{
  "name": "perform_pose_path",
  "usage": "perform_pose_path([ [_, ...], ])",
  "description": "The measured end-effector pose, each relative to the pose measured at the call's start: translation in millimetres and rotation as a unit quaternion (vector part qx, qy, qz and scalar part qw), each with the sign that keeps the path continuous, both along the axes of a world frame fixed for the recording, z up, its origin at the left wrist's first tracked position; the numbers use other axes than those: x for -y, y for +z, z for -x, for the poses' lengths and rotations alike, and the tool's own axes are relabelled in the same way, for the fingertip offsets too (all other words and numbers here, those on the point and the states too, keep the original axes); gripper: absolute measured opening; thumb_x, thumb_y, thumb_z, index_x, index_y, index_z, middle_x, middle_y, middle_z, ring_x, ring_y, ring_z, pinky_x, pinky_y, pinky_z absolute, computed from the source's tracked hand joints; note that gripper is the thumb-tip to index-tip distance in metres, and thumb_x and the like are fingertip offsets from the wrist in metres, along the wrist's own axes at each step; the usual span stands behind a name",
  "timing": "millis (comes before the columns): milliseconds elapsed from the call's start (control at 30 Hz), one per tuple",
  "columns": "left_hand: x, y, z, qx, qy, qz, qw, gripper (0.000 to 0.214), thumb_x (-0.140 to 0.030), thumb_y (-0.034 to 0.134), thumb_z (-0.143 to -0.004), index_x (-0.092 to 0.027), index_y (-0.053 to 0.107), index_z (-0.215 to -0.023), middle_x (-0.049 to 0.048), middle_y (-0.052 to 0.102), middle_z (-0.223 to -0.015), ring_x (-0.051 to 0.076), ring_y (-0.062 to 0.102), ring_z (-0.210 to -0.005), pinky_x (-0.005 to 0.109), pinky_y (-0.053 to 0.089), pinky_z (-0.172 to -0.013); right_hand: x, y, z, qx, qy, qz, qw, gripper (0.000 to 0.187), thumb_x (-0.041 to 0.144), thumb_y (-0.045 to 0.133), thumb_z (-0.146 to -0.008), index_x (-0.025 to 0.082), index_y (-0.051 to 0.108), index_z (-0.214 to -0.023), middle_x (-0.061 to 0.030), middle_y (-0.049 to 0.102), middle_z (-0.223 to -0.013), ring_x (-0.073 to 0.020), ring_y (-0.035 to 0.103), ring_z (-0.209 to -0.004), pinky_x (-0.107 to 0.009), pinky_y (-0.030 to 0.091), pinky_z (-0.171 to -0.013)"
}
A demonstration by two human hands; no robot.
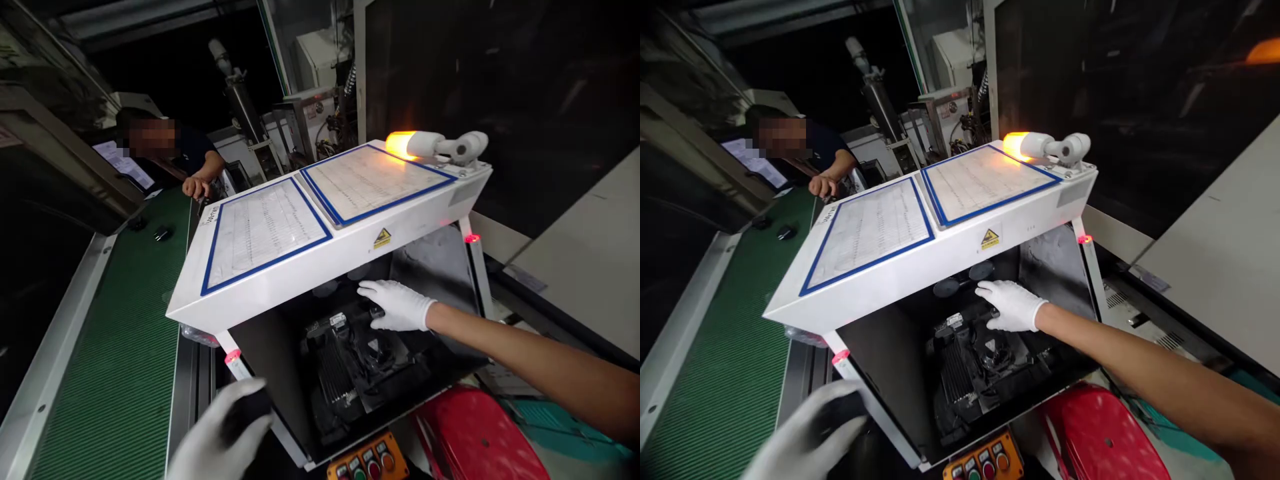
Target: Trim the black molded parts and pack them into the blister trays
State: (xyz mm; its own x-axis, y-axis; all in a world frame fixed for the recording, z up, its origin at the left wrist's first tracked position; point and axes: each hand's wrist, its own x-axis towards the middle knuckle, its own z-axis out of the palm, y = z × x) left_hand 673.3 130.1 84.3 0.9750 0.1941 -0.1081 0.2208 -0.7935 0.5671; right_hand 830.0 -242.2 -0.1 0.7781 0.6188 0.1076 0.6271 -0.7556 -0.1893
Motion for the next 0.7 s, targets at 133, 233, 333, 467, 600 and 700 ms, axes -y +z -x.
perform_pose_path([
  [133, 74, -14.1, -56, 0.006, -0.204, -0.019, 0.979, 0.034, -0.021, 0.058, -0.085, -0.028, 0.064, -0.118, 0.0019, 0.069, -0.124, 0.019, 0.064, -0.119, 0.033, 0.046, -0.113, 3, -1.2, 3, 0.012, 0.013, -0.009, 1.000, 0.081, 0.042, 0.082, -0.074, 0.013, 0.052, -0.143, -0.0133, 0.047, -0.149, -0.0360, 0.059, -0.114, -0.052, 0.053, -0.097],
  [233, 114, -34.8, -109, -0.004, -0.252, -0.097, 0.963, 0.039, -0.013, 0.059, -0.082, -0.024, 0.064, -0.119, 0.0065, 0.067, -0.123, 0.021, 0.065, -0.114, 0.033, 0.048, -0.109, 6, -4.5, 0, 0.021, 0.018, -0.013, 1.000, 0.082, 0.044, 0.081, -0.075, 0.014, 0.051, -0.144, -0.0133, 0.048, -0.147, -0.0349, 0.061, -0.110, -0.050, 0.053, -0.093],
  [333, 131, -43.0, -136, -0.021, -0.282, -0.136, 0.949, 0.042, -0.012, 0.060, -0.082, -0.024, 0.065, -0.123, 0.0085, 0.066, -0.123, 0.024, 0.066, -0.112, 0.034, 0.049, -0.106, 6, -8.3, -3, 0.025, 0.012, -0.016, 0.999, 0.082, 0.047, 0.080, -0.074, 0.015, 0.051, -0.143, -0.0132, 0.048, -0.146, -0.0346, 0.062, -0.105, -0.047, 0.054, -0.088],
  [467, 141, -39.8, -143, -0.046, -0.311, -0.186, 0.931, 0.045, -0.013, 0.060, -0.083, -0.024, 0.065, -0.126, 0.0089, 0.067, -0.122, 0.025, 0.066, -0.111, 0.034, 0.049, -0.104, 8, -12.3, -5, 0.027, 0.010, -0.017, 0.999, 0.081, 0.049, 0.079, -0.075, 0.016, 0.051, -0.143, -0.0136, 0.047, -0.147, -0.0344, 0.062, -0.103, -0.045, 0.053, -0.086],
  [600, 146, -38.8, -144, -0.058, -0.324, -0.226, 0.917, 0.046, -0.014, 0.059, -0.084, -0.025, 0.064, -0.128, 0.0089, 0.067, -0.125, 0.024, 0.066, -0.113, 0.033, 0.049, -0.103, 9, -12.1, -4, 0.031, 0.012, -0.013, 0.999, 0.078, 0.050, 0.076, -0.077, 0.015, 0.052, -0.142, -0.0134, 0.046, -0.147, -0.0339, 0.061, -0.102, -0.045, 0.052, -0.084],
  [700, 148, -42.3, -144, -0.054, -0.327, -0.251, 0.909, 0.046, -0.017, 0.057, -0.087, -0.026, 0.061, -0.132, 0.0093, 0.067, -0.127, 0.025, 0.066, -0.113, 0.034, 0.051, -0.100, 9, -9.7, -4, 0.033, 0.012, -0.009, 0.999, 0.079, 0.051, 0.077, -0.076, 0.015, 0.051, -0.142, -0.0132, 0.046, -0.146, -0.0331, 0.061, -0.101, -0.044, 0.052, -0.083],
])
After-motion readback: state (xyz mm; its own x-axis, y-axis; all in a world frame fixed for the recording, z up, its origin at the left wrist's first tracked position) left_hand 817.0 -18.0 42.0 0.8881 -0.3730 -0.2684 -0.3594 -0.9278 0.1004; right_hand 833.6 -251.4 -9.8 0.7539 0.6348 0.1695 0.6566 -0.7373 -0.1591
